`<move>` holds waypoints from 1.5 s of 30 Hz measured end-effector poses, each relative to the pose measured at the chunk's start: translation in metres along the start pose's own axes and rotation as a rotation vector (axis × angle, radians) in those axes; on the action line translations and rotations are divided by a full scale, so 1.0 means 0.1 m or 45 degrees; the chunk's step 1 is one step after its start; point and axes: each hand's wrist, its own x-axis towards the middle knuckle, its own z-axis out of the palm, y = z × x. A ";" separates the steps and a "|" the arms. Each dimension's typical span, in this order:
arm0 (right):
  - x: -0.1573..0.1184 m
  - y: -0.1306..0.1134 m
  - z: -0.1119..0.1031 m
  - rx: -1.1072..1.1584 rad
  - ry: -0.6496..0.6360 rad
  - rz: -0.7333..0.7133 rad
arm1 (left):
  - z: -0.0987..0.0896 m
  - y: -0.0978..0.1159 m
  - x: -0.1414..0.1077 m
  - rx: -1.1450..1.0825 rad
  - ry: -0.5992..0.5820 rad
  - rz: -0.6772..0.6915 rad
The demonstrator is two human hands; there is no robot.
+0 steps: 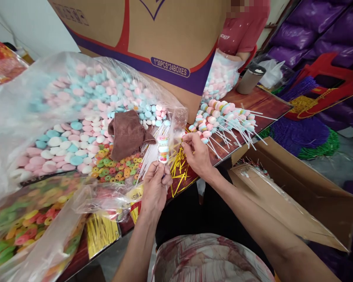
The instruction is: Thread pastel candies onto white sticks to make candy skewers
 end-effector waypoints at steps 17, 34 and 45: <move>-0.54 -0.35 0.10 0.664 0.132 0.635 | 0.20 -0.18 0.00 0.201 -0.061 0.294; -0.45 -0.36 -0.12 1.110 -0.269 0.722 | 0.23 -0.01 -0.08 -0.016 -0.309 -0.205; -0.46 -0.39 -0.19 0.391 -0.277 0.450 | 0.27 -0.13 -0.11 0.402 -0.155 0.196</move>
